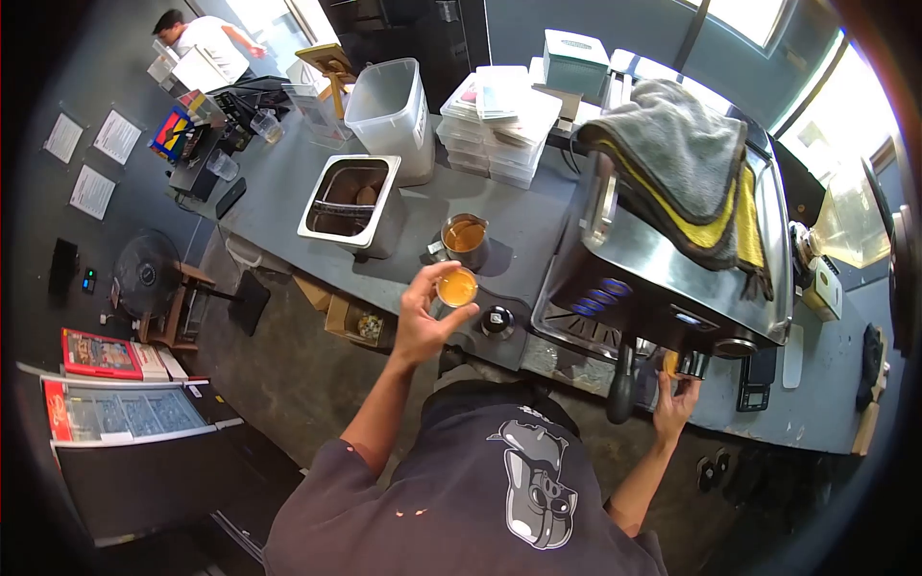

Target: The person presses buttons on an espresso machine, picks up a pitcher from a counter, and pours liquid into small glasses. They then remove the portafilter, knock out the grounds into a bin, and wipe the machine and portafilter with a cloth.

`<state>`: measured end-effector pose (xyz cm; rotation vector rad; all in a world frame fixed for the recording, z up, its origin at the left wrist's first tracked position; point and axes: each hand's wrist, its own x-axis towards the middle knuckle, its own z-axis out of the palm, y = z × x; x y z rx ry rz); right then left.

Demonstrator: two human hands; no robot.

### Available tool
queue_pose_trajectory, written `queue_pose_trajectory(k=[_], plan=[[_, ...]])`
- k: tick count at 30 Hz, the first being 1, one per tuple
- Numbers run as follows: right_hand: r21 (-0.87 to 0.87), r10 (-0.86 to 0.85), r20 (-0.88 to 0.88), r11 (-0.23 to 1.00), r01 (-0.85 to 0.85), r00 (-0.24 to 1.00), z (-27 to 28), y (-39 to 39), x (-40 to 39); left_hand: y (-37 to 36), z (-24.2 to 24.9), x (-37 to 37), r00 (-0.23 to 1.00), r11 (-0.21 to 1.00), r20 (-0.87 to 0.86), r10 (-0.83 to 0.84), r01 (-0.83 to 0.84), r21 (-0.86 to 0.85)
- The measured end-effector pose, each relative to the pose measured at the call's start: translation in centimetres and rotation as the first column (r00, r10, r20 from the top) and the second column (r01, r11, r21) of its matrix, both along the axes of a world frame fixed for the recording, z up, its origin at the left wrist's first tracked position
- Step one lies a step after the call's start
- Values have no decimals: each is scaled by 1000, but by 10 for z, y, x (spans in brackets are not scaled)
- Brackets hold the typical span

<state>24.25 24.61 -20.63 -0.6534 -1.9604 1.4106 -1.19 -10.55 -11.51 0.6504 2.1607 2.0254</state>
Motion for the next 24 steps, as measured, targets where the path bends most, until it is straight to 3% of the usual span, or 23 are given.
queue_pose_trajectory(k=[2, 3, 7, 10, 12, 14, 17, 24], plan=[[52, -3, 27, 999, 1, 1000, 29, -32, -2, -21, -6, -28, 997, 1000, -69, -17, 18, 17], [2, -55, -40, 998, 56, 998, 28, -47, 1, -29, -5, -41, 999, 999, -45, -21, 23, 44], [87, -208, -6, 974, 208, 978, 27, -108, 10, -52, -17, -83, 998, 994, 6, -66, 65, 85], [-155, -249, 33, 955, 251, 968, 17, -151, 20, -60, -28, -101, 990, 989, 13, -142, 141, 49], [-135, -270, 70, 951, 278, 960, 16, -177, 10, -59, -31, -107, 972, 974, -53, -228, 228, -8], [-78, -295, 97, 950, 302, 951, 16, -199, -5, -55, -35, -104, 959, 955, 38, -282, 276, 108], [-126, -187, 63, 973, 194, 980, 43, -227, -49, -53, -35, -103, 932, 928, 85, -351, 335, 161], [-132, 104, -40, 985, -108, 994, 91, -248, -155, -64, -38, -97, 958, 954, 81, -276, 263, 144]])
